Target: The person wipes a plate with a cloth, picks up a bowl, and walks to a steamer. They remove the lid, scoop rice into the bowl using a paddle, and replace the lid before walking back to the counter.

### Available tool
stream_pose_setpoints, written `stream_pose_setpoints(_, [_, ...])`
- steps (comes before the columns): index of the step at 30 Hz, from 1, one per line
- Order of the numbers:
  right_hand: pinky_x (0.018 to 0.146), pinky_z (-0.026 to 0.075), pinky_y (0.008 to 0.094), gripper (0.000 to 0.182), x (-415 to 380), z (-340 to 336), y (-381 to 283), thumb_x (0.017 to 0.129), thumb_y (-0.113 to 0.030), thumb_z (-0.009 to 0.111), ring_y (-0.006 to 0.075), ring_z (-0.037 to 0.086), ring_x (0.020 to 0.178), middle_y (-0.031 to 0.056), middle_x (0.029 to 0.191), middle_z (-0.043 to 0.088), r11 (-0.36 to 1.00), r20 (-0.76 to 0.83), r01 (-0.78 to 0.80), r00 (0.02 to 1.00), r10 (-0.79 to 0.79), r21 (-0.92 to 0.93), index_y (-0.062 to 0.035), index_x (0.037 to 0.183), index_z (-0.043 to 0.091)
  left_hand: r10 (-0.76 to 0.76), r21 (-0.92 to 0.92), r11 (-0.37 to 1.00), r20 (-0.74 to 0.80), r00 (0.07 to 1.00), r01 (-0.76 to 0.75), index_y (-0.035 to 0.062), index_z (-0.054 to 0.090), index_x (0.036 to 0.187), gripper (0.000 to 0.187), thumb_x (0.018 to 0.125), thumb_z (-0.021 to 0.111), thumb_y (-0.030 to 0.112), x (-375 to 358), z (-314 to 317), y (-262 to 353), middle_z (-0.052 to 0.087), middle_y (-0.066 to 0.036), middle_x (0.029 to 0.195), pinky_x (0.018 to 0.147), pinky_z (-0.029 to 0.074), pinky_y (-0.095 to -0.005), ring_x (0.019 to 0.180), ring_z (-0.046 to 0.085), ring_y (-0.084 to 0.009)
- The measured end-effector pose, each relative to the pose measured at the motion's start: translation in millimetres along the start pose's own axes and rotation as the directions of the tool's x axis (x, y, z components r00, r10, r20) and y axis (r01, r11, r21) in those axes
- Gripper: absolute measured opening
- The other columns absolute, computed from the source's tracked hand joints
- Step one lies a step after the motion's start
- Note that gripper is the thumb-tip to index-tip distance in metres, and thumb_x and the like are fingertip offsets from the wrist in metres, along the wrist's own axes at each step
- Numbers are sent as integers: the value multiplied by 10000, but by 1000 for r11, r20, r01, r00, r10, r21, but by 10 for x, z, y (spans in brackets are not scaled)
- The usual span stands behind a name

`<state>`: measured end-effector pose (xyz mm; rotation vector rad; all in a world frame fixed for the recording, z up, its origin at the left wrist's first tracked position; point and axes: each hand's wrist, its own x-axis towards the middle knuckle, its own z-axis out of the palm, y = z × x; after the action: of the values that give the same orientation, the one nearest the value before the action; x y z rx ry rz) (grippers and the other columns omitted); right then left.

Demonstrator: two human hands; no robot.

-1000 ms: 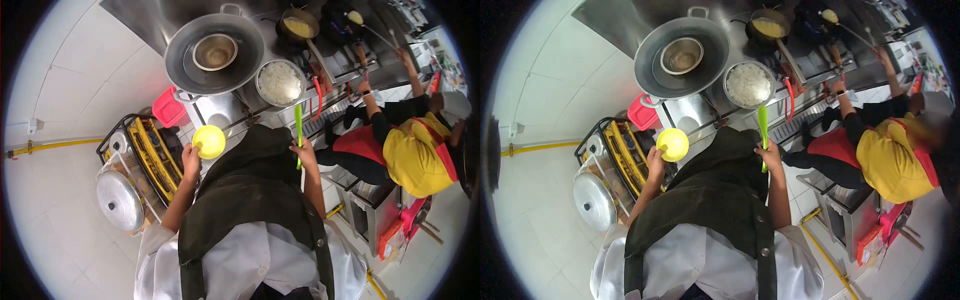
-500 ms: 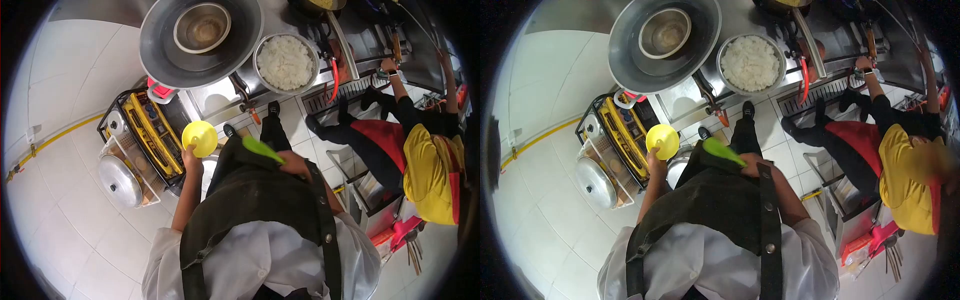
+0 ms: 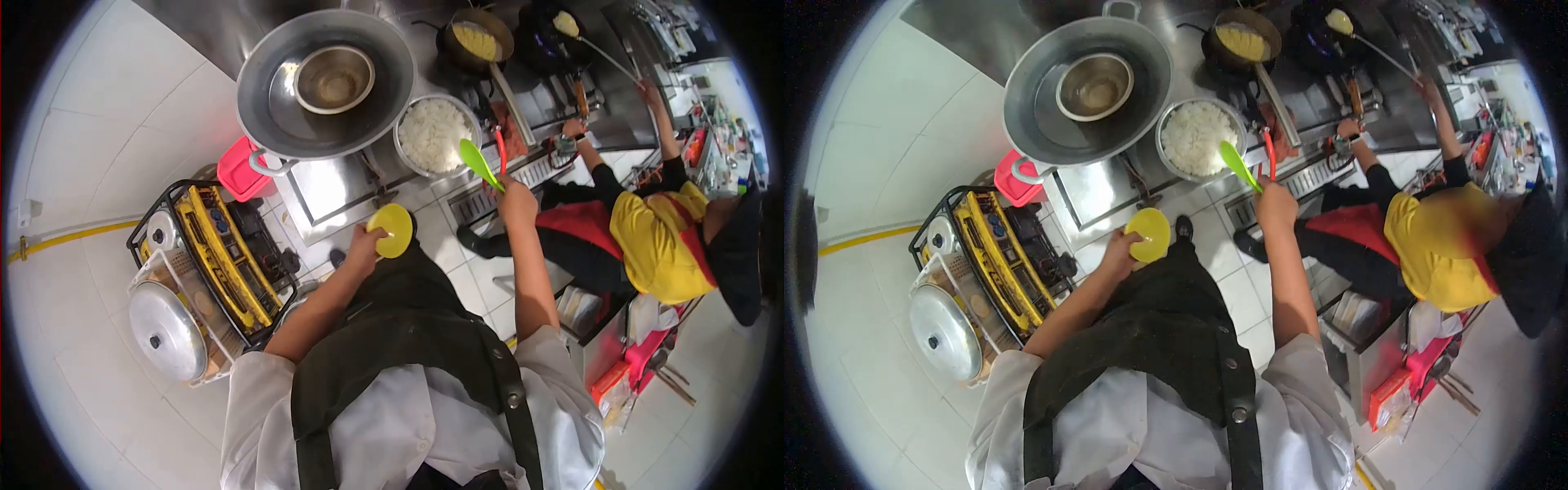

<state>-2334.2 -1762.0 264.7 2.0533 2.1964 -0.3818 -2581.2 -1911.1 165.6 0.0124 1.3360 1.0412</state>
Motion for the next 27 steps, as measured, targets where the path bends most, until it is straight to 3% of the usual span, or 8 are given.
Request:
stream_pose_setpoints(3, [666, 480, 397, 188, 627, 235, 63, 756, -139, 528, 336, 596, 797, 175, 846, 610, 982, 46, -11, 999, 20, -190, -104, 928, 593, 24, 2, 1000, -77, 997, -24, -26, 367, 997, 423, 663, 616, 42, 228, 413, -192, 509, -140, 898, 594, 506, -330, 741, 573, -228])
stream_pose_setpoints(8, [692, 450, 449, 160, 949, 779, 152, 724, -92, 484, 385, 567, 780, 219, 810, 591, 990, 178, 140, 973, -143, 28, -33, 809, 606, 96, -154, 981, -150, 984, -119, -9, 346, 1068, 536, 648, 668, 70, 668, 811, -539, 517, -137, 935, 608, 497, -309, 774, 572, -210])
stream_pose_setpoints(12, [715, 442, 447, 153, 951, 831, 172, 723, -117, 498, 376, 563, 800, 214, 796, 591, 955, 321, 273, 900, -295, 113, -29, 769, 614, 163, -115, 969, -369, 915, -219, -8, 201, 1204, 711, 659, 652, 56, 1201, 791, -1116, 389, -152, 1120, 804, 422, -302, 1009, 453, -229])
stream_pose_setpoints(15, [781, 440, 431, 246, 971, 690, 147, 752, -118, 467, 339, 570, 877, 196, 899, 594, 972, 393, 232, 891, -228, 38, -44, 957, 582, 199, -68, 964, -455, 868, -257, -8, 166, 1222, 744, 665, 654, 65, 1311, 861, -1174, 320, -160, 1177, 872, 377, -311, 1074, 392, -231])
stream_pose_setpoints(18, [744, 453, 427, 237, 888, 41, -168, 763, -136, 469, 324, 585, 838, 156, 871, 606, 952, 242, 303, 927, -286, -37, -106, 968, 584, 191, -5, 972, -562, 805, -234, -19, 183, 1206, 735, 672, 676, 94, 1358, 926, -1136, 294, -164, 1193, 876, 373, -318, 1078, 385, -232])
stream_pose_setpoints(21, [677, 471, 418, 215, 1082, -57, -270, 772, -157, 473, 303, 596, 815, 117, 847, 614, 834, 159, 496, 868, -470, -242, -145, 952, 590, 214, 14, 965, -609, 763, -260, -34, 217, 1177, 710, 678, 695, 133, 1050, 1029, -870, 288, -170, 1196, 873, 374, -323, 1080, 382, -231])
stream_pose_setpoints(25, [582, 478, 411, 194, 1408, 65, -417, 766, -127, 465, 277, 616, 767, 101, 789, 625, 771, 125, 542, 836, -534, -334, -157, 893, 609, 351, 220, 934, -705, 616, -280, -74, 269, 1014, 619, 721, 677, 288, 999, 1000, -903, 444, -184, 1018, 773, 421, -304, 923, 495, -237])
stream_pose_setpoints(27, [581, 477, 406, 190, 1602, 322, -450, 761, -120, 464, 274, 618, 757, 97, 780, 625, 743, 202, 531, 846, -493, -407, -158, 867, 617, 310, 172, 948, -697, 646, -268, -72, 271, 1006, 616, 716, 683, 283, 909, 985, -773, 463, -189, 1002, 761, 429, -304, 900, 510, -233])
